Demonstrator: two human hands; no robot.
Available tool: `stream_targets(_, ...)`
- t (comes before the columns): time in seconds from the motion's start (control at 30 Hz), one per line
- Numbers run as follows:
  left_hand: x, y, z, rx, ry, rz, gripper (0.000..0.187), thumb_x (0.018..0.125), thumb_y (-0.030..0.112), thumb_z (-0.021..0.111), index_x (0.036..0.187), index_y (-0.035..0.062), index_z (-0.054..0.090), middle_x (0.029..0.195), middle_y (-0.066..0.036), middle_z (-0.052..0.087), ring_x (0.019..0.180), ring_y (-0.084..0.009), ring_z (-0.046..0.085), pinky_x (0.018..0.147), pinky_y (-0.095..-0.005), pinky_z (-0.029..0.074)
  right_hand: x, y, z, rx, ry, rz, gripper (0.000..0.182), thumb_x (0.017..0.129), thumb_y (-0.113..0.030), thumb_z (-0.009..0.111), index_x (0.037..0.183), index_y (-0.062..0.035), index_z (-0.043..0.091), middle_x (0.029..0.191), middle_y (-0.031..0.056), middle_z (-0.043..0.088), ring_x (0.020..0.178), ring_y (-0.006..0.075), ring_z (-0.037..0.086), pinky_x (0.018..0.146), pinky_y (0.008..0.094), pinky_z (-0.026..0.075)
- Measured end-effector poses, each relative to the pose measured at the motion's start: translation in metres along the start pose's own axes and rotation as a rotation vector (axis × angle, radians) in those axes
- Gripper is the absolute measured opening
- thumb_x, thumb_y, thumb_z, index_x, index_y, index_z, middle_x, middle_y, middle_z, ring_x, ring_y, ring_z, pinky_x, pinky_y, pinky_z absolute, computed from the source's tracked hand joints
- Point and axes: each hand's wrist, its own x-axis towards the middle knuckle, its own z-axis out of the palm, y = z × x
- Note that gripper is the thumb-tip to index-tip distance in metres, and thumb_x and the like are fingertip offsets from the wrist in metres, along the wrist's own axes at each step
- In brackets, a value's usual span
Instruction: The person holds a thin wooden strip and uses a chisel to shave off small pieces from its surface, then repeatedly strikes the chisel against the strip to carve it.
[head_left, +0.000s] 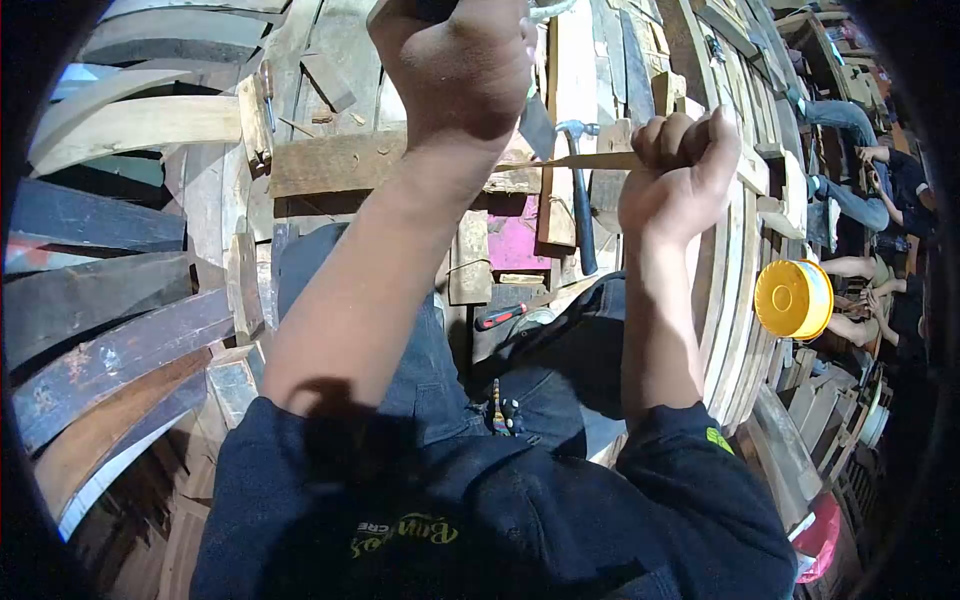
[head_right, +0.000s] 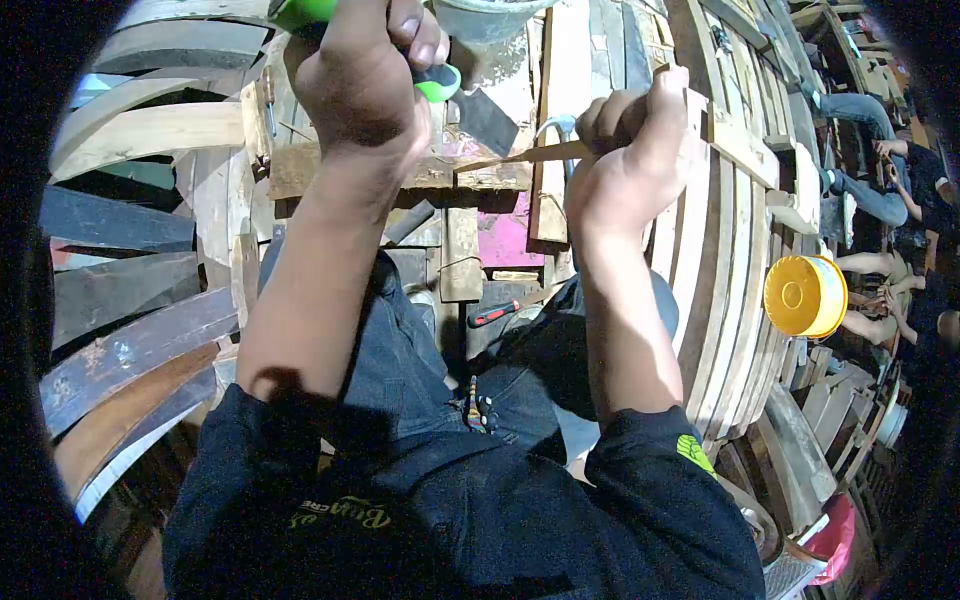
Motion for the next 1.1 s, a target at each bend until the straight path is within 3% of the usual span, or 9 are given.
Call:
stream_targets(0.23,-0.007,-0.007,0.005,0.109,0.025,0.041,0.022,0.084,0.021,0.067,0.070,0.0091,0.055,0.056,0.002,0.050,0.045,-0.0087,0.047,0.041,-0.0243,0.035,-0.002,-0.001,0.004,-0.053,0.076,-0.058,0.043,0.096,-0.033,0.045,0.063,-0.0145,0.025,0.054,-0.0018,0.017,0.051,0.0111,0.018,0.051,0.0292,0.021)
stream_targets(0.43,0.002,-0.006,-0.002,0.115,-0.064,-0.046,0.031,0.086,0.025,0.066,0.062,0.0082,0.056,0.050,0.001,0.049,0.041,-0.0088,0.044,0.039,-0.0240,0.033,0.018,0.003,-0.021,-0.108,-0.402,-0.140,0.044,0.094,-0.040,0.042,0.064,-0.0117,0.028,0.062,0.0026,0.026,0.062,0.0161,0.029,0.062,0.0305,0.027)
stream_targets(0.57,0.002,-0.006,0.003,0.077,0.044,-0.118,0.031,0.084,0.024,0.068,0.060,0.0099,0.054,0.050,0.001,0.048,0.040,-0.0096,0.044,0.039,-0.0250,0.034,0.025,0.016,-0.023,-0.110,-0.444,-0.334,0.042,0.094,-0.042,0.035,0.066,-0.0109,0.030,0.064,0.0053,0.030,0.068,0.0207,0.037,0.066,0.0333,0.029)
stream_targets(0.63,0.002,-0.001,0.007,0.047,0.029,-0.147,0.027,0.084,0.023,0.068,0.064,0.0105,0.054,0.052,0.001,0.048,0.041,-0.0094,0.043,0.039,-0.0251,0.034,0.014,0.013,-0.013,0.001,-0.318,-0.168,0.043,0.092,-0.045,0.041,0.065,-0.0134,0.031,0.060,0.0032,0.032,0.057,0.0175,0.034,0.059,0.0328,0.030)
stream_targets(0.73,0.004,-0.001,0.002,0.048,0.019,-0.122,0.023,0.084,0.020,0.067,0.069,0.0109,0.053,0.053,0.002,0.045,0.042,-0.0088,0.042,0.039,-0.0240,0.034,0.015,0.017,-0.010,0.057,-0.341,-0.172,0.042,0.096,-0.034,0.042,0.063,-0.0090,0.034,0.048,0.0030,0.033,0.041,0.0124,0.033,0.041,0.0273,0.026)
stream_targets(0.83,0.005,-0.001,0.001,-0.020,-0.035,-0.042,0.023,0.085,0.020,0.065,0.068,0.0109,0.052,0.052,0.002,0.043,0.041,-0.0085,0.041,0.039,-0.0234,0.035,0.006,0.010,0.000,-0.110,-0.219,-0.172,0.041,0.096,-0.036,0.042,0.065,-0.0140,0.029,0.053,-0.0001,0.022,0.047,0.0127,0.019,0.048,0.0284,0.022)
stream_targets(0.97,-0.001,0.023,0.008,-0.158,-0.069,-0.025,0.026,0.086,0.016,0.062,0.065,0.0127,0.048,0.051,0.004,0.040,0.040,-0.0077,0.038,0.040,-0.0241,0.035,0.001,0.012,0.005,-0.116,-0.124,-0.176,0.036,0.098,-0.029,0.036,0.069,-0.0112,0.028,0.054,0.0002,0.021,0.048,0.0121,0.019,0.048,0.0287,0.022)
stream_targets(1.03,0.011,0.021,-0.001,-0.213,-0.272,0.139,0.027,0.089,0.020,0.058,0.065,0.0131,0.047,0.052,0.005,0.039,0.040,-0.0065,0.038,0.043,-0.0236,0.040,-0.002,0.014,0.006,-0.113,-0.097,-0.176,0.034,0.099,-0.028,0.035,0.070,-0.0103,0.028,0.054,0.0003,0.021,0.049,0.0119,0.020,0.048,0.0285,0.023)
stream_targets(1.1,-0.003,0.022,0.004,-0.027,-0.126,-0.040,0.021,0.087,0.014,0.059,0.069,0.0106,0.050,0.056,0.006,0.041,0.044,-0.0065,0.041,0.047,-0.0234,0.041,-0.007,0.018,0.009,-0.466,-0.086,-0.402,0.035,0.099,-0.028,0.034,0.070,-0.0105,0.028,0.054,0.0003,0.021,0.049,0.0118,0.019,0.049,0.0276,0.023)
